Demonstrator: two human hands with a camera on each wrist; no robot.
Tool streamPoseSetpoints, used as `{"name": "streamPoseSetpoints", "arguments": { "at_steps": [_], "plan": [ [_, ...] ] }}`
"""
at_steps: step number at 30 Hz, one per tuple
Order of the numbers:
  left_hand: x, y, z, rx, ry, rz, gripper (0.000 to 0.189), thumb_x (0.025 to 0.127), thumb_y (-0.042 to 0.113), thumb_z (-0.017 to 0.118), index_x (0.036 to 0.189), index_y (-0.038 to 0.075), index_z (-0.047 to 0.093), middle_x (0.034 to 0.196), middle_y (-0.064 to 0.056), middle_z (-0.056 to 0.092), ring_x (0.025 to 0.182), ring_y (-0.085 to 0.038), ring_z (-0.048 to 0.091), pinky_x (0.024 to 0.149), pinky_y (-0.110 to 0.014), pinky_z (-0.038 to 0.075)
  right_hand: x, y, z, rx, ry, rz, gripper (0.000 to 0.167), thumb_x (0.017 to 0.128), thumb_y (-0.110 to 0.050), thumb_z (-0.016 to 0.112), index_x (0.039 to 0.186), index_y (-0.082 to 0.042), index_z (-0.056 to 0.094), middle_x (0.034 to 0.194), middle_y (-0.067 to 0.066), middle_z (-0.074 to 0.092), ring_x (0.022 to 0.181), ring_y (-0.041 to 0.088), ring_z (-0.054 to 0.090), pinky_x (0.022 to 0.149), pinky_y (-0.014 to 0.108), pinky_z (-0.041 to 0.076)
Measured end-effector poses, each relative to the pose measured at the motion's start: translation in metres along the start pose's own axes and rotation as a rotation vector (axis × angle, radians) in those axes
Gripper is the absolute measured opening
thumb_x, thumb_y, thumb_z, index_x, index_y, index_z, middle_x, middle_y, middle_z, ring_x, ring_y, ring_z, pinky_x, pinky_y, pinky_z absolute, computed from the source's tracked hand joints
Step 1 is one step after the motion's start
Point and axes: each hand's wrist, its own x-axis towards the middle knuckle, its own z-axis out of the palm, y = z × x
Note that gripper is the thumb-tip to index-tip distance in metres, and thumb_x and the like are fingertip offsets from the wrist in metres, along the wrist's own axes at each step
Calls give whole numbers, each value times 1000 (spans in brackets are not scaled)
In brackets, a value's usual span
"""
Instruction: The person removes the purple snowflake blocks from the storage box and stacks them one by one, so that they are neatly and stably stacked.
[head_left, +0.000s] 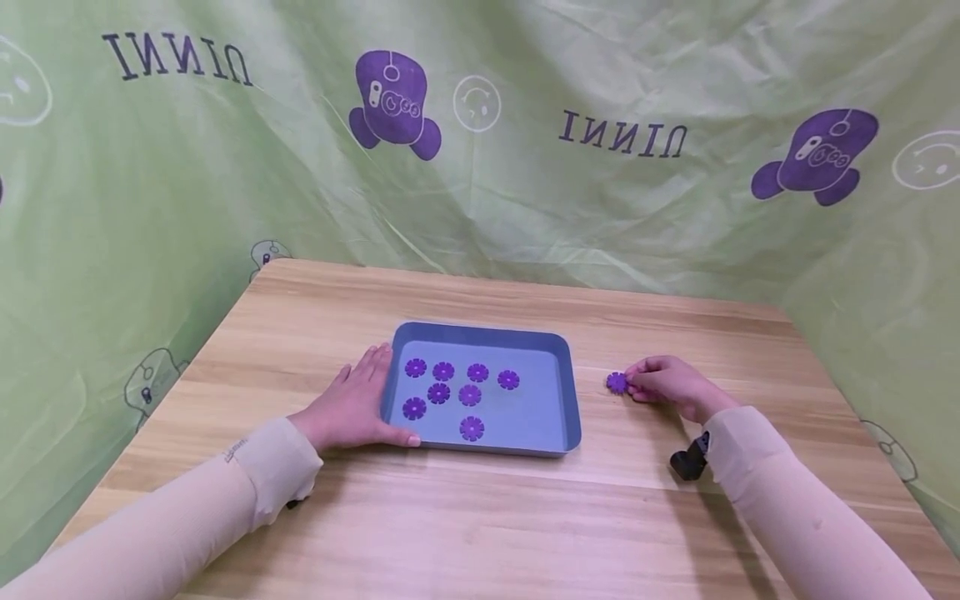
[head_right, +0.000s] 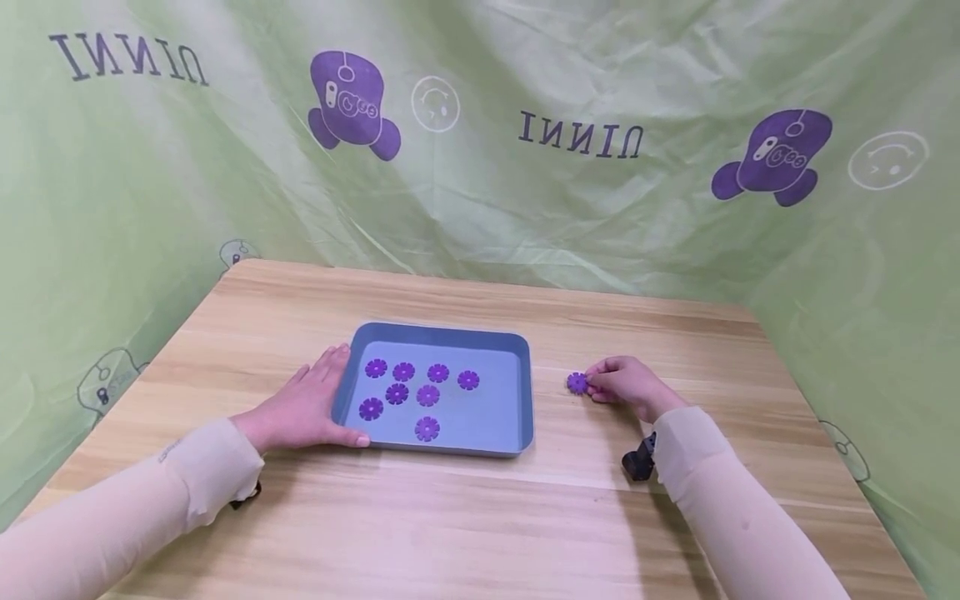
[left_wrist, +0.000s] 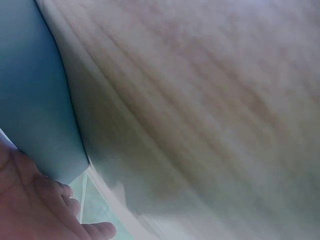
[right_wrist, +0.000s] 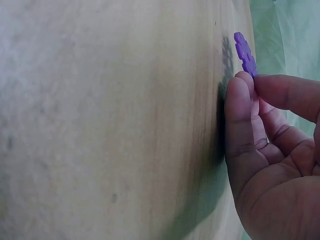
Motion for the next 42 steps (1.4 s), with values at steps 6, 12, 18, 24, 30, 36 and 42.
{"name": "streamPoseSetpoints", "arguments": {
  "at_steps": [6, 12, 18, 24, 30, 36, 42],
  "plan": [
    [-3, -5, 2, 9, 7, 8, 148, 68, 80, 77, 161, -10, 5, 169, -28, 7, 155, -45, 5, 120, -67, 7, 1, 1, 3, -25, 10, 18, 21, 104, 3, 51, 118, 17, 57, 93, 5, 66, 79, 7, 64, 75, 21, 58],
    [-1, -4, 1, 14, 15, 15, 149, 68, 82, 76, 161, -10, 5, 169, -29, 7, 155, -45, 6, 121, -66, 8, 1, -1, 2, -58, 23, 23, 21, 105, 2, 49, 117, 16, 59, 91, 4, 66, 78, 7, 63, 73, 21, 58],
    [0, -3, 2, 8, 15, 20, 149, 67, 81, 77, 160, -11, 5, 168, -29, 8, 155, -45, 7, 120, -67, 9, 3, -1, 2, -92, 20, 34, 19, 105, 1, 50, 113, 14, 61, 91, 4, 66, 77, 8, 62, 73, 21, 57],
    [-1, -3, 2, 1, 24, 21, 149, 67, 79, 78, 160, -11, 5, 168, -29, 8, 155, -45, 7, 120, -67, 10, 2, -4, 2, -111, 8, 12, 18, 104, 2, 52, 111, 15, 63, 89, 2, 66, 76, 7, 61, 72, 21, 56],
    [-1, -2, 1, -8, 16, 13, 150, 67, 80, 78, 161, -10, 4, 169, -29, 7, 155, -45, 7, 121, -67, 9, 1, -7, 3, -130, 9, 5, 20, 104, 1, 52, 111, 17, 63, 87, 2, 66, 76, 8, 60, 71, 21, 57],
    [0, -3, 2, -17, 11, 6, 150, 68, 81, 77, 161, -10, 3, 169, -28, 6, 155, -44, 6, 121, -66, 9, 1, -9, 3, -213, 37, -3, 20, 103, 0, 56, 112, 16, 63, 90, 5, 67, 79, 11, 61, 73, 23, 58],
    [1, -5, 4, -9, 13, 4, 150, 67, 81, 78, 161, -10, 3, 169, -29, 6, 155, -45, 6, 121, -66, 8, 2, -15, 9, -359, 47, -24, 18, 103, -3, 58, 109, 13, 65, 96, 10, 67, 83, 16, 61, 75, 27, 58]
  ]
}}
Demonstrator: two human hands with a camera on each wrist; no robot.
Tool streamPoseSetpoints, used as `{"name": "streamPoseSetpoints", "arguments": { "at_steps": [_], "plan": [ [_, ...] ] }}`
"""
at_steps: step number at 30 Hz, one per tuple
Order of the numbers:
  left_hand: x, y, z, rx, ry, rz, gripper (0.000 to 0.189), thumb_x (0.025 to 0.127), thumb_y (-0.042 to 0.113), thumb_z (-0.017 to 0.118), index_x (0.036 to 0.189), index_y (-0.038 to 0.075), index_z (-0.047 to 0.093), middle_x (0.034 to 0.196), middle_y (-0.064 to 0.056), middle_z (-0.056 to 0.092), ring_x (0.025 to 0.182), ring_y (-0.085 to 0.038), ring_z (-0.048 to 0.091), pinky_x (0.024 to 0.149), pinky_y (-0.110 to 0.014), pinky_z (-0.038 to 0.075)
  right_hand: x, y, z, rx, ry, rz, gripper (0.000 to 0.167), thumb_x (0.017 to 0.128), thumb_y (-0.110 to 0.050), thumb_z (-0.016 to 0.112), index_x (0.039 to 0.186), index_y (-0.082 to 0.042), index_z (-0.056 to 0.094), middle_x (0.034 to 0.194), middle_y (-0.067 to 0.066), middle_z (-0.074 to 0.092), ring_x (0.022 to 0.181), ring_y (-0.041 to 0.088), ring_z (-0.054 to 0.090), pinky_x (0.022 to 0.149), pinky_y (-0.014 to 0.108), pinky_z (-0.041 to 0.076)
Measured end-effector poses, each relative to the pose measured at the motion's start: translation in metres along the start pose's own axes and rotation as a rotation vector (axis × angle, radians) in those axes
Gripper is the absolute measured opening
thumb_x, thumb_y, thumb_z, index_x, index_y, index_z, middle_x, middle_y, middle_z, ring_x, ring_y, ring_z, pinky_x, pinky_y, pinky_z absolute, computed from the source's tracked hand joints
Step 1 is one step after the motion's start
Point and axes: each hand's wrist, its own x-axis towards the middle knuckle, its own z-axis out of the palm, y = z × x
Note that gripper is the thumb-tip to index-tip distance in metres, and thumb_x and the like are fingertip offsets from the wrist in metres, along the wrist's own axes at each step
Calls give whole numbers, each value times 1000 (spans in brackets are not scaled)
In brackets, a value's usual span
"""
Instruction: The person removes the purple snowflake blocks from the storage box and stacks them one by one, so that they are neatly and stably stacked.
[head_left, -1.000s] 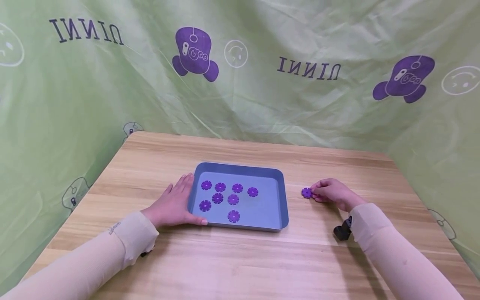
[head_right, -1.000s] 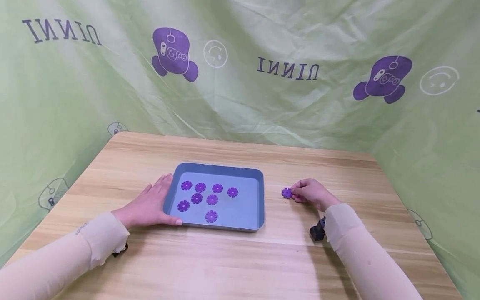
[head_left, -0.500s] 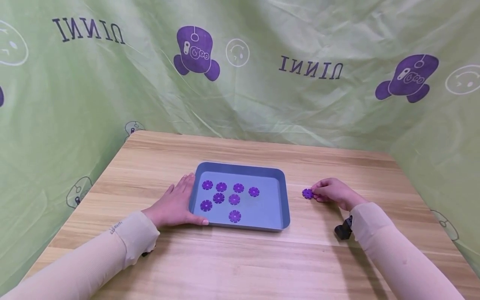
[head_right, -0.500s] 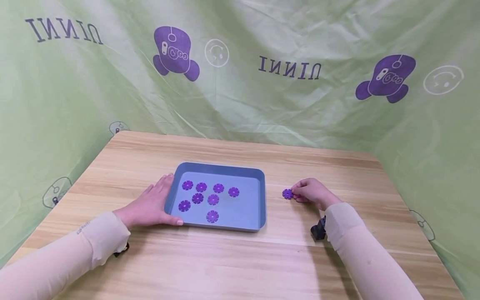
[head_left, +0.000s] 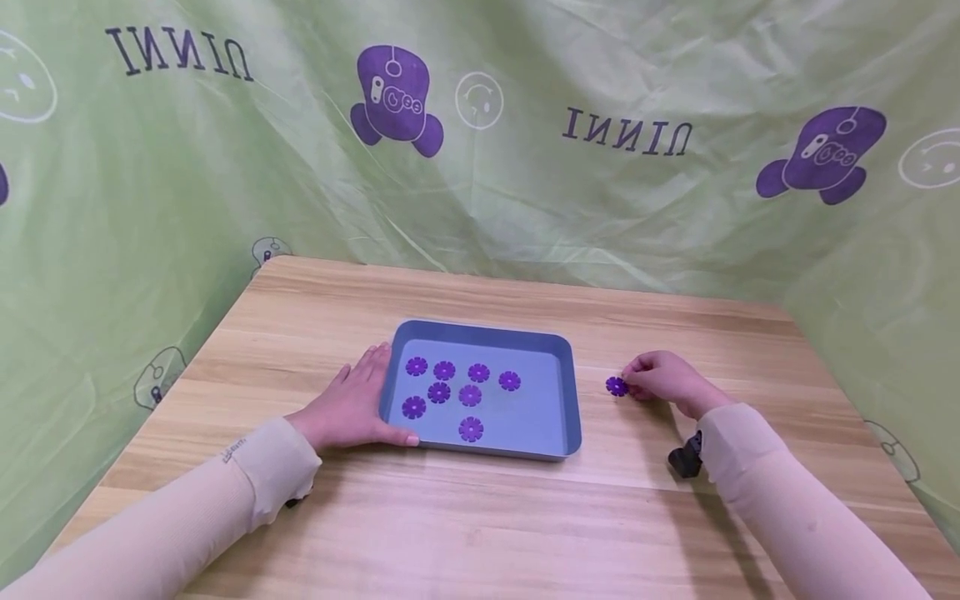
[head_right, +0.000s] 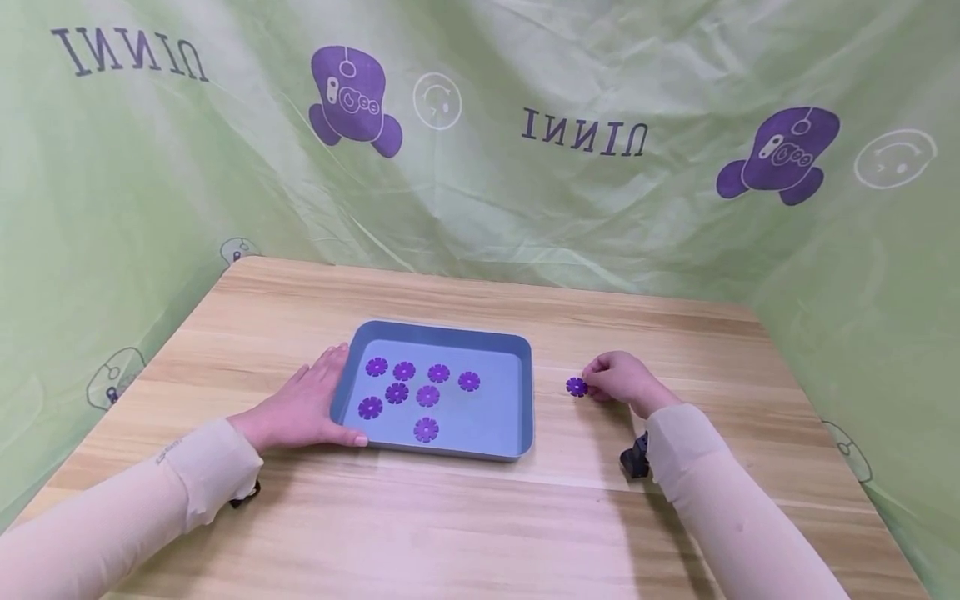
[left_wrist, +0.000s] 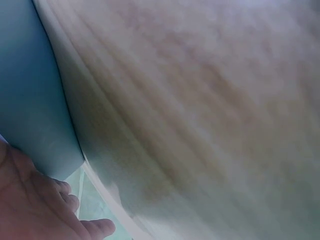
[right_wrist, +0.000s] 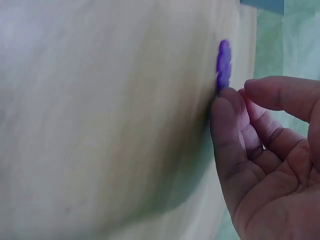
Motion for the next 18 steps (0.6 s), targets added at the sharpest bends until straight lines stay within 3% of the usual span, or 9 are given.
{"name": "streamPoseSetpoints", "arguments": {
  "at_steps": [3, 10, 18],
  "plan": [
    [0, -1, 1, 10, 9, 1, 151, 67, 82, 77, 161, -10, 3, 169, -29, 6, 155, -44, 6, 121, -67, 8, 2, -11, 4, -52, 17, -31, 18, 102, -5, 59, 108, 11, 65, 95, 11, 65, 84, 17, 59, 75, 29, 56],
    [-1, -1, -1, 40, 10, 4, 151, 66, 83, 75, 161, -10, 4, 169, -28, 6, 155, -44, 5, 120, -67, 5, 4, -50, 19, -28, 5, -162, 20, 99, -5, 61, 108, 13, 64, 97, 16, 68, 85, 19, 65, 83, 37, 59],
    [-2, 0, -2, 99, 16, 19, 149, 67, 87, 71, 161, -10, 8, 169, -27, 4, 156, -44, 0, 121, -67, 1, 12, -86, 47, -72, -61, -193, 21, 100, -8, 64, 110, 9, 68, 97, 13, 68, 88, 20, 65, 84, 37, 59]
  ]
}}
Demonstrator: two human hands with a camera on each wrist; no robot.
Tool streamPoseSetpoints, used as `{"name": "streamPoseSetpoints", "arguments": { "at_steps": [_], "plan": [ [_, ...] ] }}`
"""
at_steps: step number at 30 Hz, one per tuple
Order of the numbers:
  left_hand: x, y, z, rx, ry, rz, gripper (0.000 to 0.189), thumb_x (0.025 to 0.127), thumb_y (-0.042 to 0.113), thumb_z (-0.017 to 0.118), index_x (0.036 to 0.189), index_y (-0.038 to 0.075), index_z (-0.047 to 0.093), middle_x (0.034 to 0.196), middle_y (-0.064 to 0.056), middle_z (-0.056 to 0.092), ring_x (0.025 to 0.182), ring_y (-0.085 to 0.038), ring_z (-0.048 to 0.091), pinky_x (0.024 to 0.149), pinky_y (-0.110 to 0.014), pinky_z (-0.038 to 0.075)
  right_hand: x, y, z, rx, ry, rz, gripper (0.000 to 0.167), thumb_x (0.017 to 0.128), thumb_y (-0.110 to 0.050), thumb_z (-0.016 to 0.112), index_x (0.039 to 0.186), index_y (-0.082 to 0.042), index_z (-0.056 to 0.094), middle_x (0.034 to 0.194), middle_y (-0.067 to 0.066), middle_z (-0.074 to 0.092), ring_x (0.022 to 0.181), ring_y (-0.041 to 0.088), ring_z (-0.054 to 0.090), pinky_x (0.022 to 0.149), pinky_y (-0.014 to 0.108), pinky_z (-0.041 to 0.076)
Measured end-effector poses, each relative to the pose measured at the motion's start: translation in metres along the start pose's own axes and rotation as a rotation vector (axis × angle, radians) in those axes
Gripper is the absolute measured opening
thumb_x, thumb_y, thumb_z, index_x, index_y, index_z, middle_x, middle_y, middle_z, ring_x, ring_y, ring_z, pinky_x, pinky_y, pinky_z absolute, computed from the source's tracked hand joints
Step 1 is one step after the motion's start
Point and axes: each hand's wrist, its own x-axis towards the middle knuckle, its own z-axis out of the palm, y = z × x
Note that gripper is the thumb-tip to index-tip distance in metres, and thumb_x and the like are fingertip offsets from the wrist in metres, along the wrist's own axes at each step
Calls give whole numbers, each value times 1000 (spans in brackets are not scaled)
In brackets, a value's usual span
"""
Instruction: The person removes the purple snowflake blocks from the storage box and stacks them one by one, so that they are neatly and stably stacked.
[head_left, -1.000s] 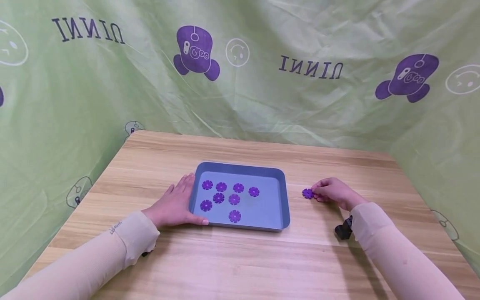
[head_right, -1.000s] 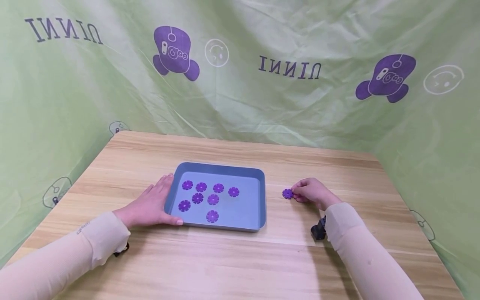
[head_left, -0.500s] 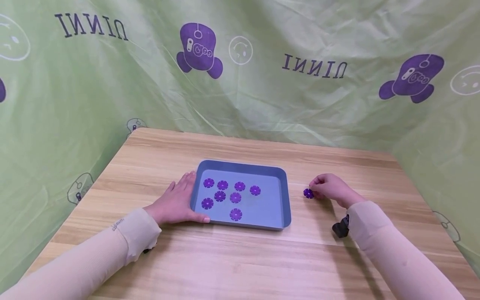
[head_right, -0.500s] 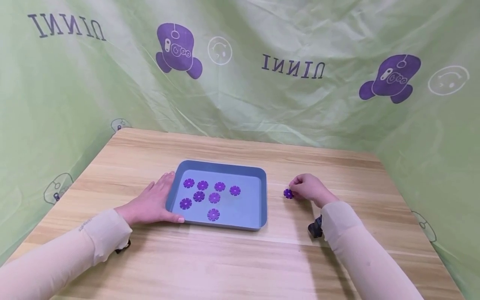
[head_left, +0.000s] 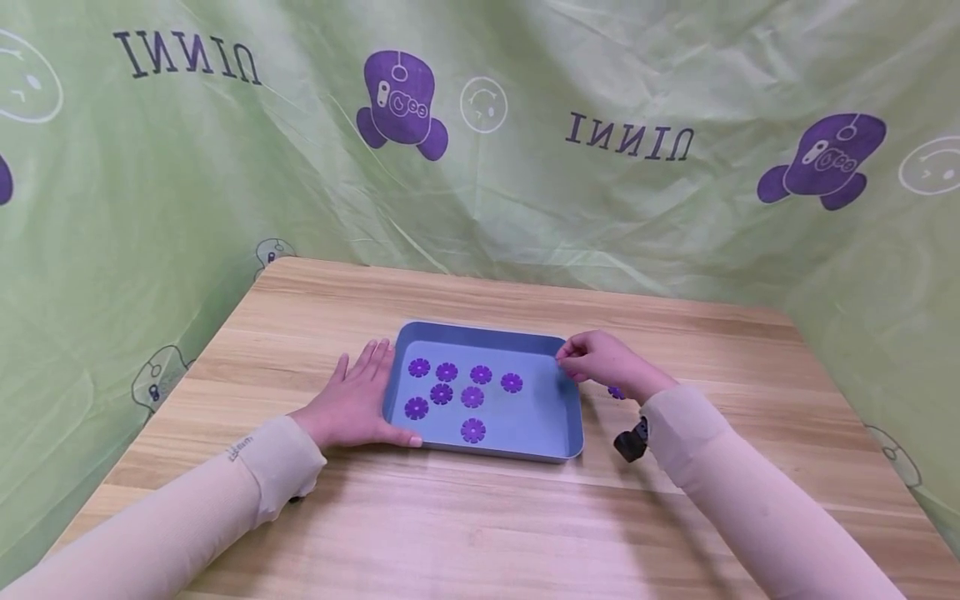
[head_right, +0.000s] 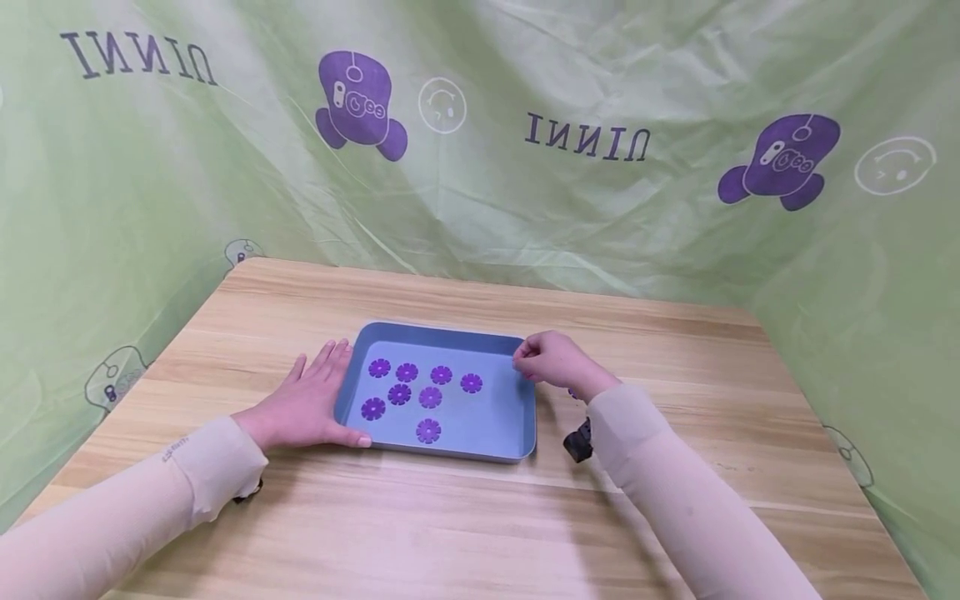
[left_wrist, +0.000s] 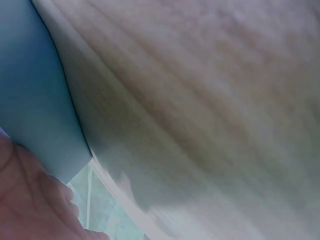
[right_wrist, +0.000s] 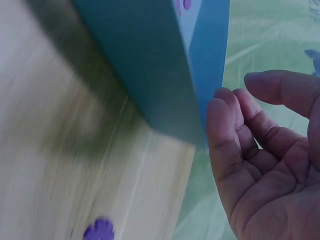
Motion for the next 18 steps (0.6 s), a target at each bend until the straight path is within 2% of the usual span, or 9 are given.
{"name": "streamPoseSetpoints", "arguments": {
  "at_steps": [5, 10, 18],
  "plan": [
    [1, 1, 1, 31, 1, 2, 149, 67, 88, 69, 160, -11, 9, 169, -27, 4, 156, -43, -1, 120, -67, -1, 10, -9, 15, 1, -40, 7, 18, 98, -7, 66, 108, 7, 69, 97, 11, 68, 85, 18, 64, 81, 33, 59],
    [1, 2, 0, 60, 5, 14, 148, 67, 89, 68, 160, -11, 10, 169, -27, 3, 156, -43, -2, 121, -66, -2, 19, -12, 28, -18, -46, 1, 18, 95, -6, 68, 108, 7, 70, 94, 9, 69, 81, 16, 65, 78, 31, 59],
    [1, 2, -3, 152, 3, 45, 147, 69, 92, 62, 160, -12, 13, 169, -28, 4, 156, -43, 0, 121, -65, -2, 25, -17, 36, -119, -44, 7, 22, 94, -9, 69, 111, 6, 71, 90, 7, 70, 73, 16, 65, 73, 29, 55]
  ]
}}
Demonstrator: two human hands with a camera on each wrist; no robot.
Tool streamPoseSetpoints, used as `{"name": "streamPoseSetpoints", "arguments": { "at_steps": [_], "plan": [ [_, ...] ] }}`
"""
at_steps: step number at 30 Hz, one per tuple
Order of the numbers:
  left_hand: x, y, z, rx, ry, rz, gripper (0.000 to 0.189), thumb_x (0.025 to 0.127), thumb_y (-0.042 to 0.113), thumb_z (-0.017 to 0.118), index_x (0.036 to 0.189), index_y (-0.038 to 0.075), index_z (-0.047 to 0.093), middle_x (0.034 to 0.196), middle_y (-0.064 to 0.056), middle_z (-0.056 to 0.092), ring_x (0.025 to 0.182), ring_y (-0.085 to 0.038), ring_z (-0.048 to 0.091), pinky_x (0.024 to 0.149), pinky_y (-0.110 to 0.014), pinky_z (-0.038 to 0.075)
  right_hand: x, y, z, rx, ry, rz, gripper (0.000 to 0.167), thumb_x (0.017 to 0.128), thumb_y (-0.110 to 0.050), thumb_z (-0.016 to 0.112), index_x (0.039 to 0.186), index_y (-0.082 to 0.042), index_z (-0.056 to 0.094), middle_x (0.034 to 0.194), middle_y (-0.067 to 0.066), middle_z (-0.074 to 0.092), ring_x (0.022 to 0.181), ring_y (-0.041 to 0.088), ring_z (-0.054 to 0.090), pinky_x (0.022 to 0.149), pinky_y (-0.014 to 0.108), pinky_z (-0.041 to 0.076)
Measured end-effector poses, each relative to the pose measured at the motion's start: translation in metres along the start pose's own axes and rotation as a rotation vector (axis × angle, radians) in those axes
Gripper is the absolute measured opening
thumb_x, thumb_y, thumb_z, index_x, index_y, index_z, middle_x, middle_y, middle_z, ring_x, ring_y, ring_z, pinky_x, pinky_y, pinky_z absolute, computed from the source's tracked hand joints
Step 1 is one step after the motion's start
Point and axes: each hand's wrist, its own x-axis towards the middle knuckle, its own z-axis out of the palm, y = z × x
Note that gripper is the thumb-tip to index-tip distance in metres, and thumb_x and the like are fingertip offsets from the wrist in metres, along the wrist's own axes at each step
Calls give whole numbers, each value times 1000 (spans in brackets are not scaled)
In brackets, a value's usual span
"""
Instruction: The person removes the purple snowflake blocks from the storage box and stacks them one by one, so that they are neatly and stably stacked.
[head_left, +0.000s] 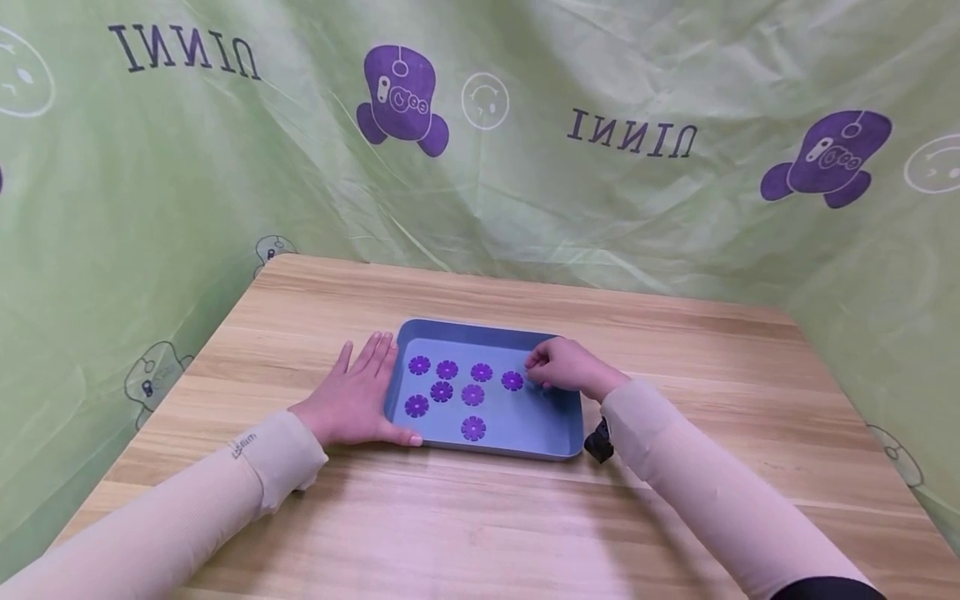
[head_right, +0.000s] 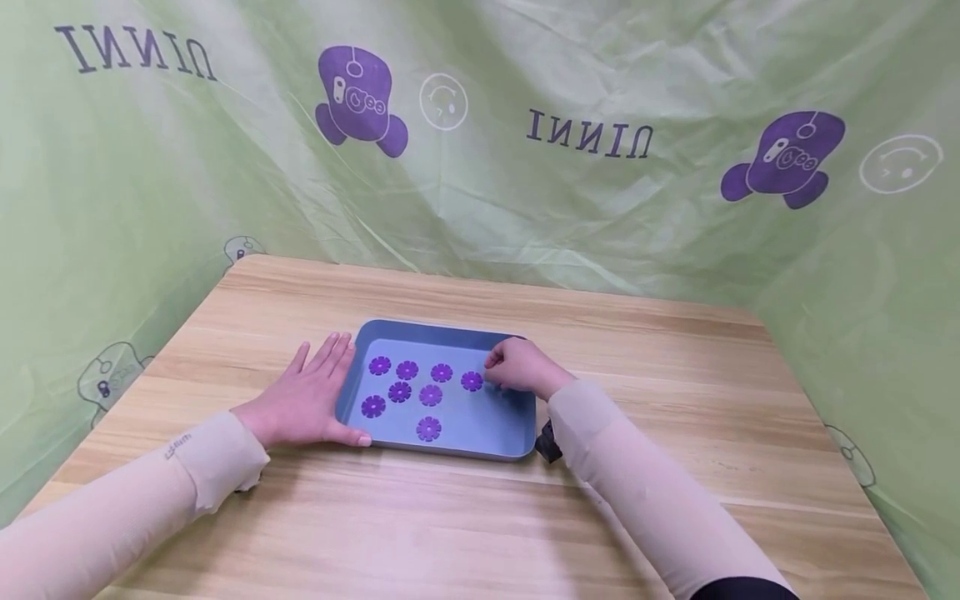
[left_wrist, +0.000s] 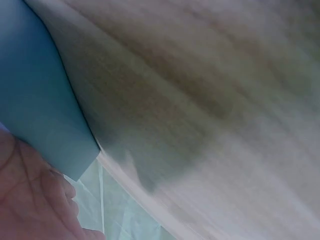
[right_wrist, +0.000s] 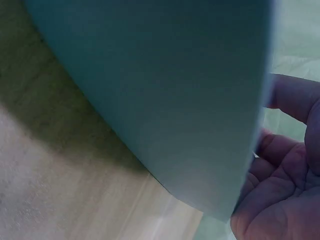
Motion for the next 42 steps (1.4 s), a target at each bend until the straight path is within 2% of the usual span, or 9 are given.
{"name": "streamPoseSetpoints", "arguments": {
  "at_steps": [5, 12, 19, 26, 35, 42],
  "plan": [
    [-1, 0, -2, 3, -10, 1, 146, 69, 93, 61, 159, -12, 13, 168, -28, 5, 156, -43, 1, 121, -65, 0, -2, -8, -3, -19, -35, 0, 25, 95, -9, 69, 114, 6, 70, 92, 8, 70, 75, 16, 64, 72, 29, 54],
    [0, 0, -2, 0, -17, -4, 145, 70, 92, 62, 160, -11, 13, 169, -27, 4, 156, -42, 1, 122, -65, 1, 4, -24, -7, -61, -59, -9, 27, 94, -9, 69, 116, 6, 71, 98, 9, 72, 79, 17, 67, 80, 33, 58],
    [0, 0, -1, -22, -18, -9, 146, 69, 91, 64, 160, -11, 13, 169, -27, 4, 156, -41, 1, 121, -65, 1, 19, -26, 4, -178, -100, 30, 9, 92, -11, 74, 95, -3, 71, 84, 3, 69, 75, 15, 61, 71, 29, 52],
    [0, -1, -1, -27, -11, -10, 146, 69, 91, 63, 160, -10, 12, 169, -26, 4, 157, -40, 0, 122, -65, 1, 23, -29, 12, -318, -89, 34, 17, 89, -14, 81, 97, -6, 69, 87, 4, 66, 81, 18, 59, 76, 31, 51],
    [0, 0, -3, -28, -11, -11, 146, 69, 90, 65, 160, -10, 12, 169, -26, 4, 156, -40, 0, 122, -65, 2, 23, -30, 16, -331, -75, 42, 19, 89, -13, 81, 85, -9, 63, 80, 3, 59, 76, 17, 55, 67, 29, 45],
    [-1, -1, -1, -29, -8, -16, 146, 68, 91, 64, 160, -10, 12, 169, -26, 4, 156, -40, 0, 121, -65, 2, 23, -31, 16, -351, -71, 42, 25, 89, -15, 81, 80, -9, 59, 76, 2, 55, 72, 18, 53, 64, 29, 42]
  ]
}}
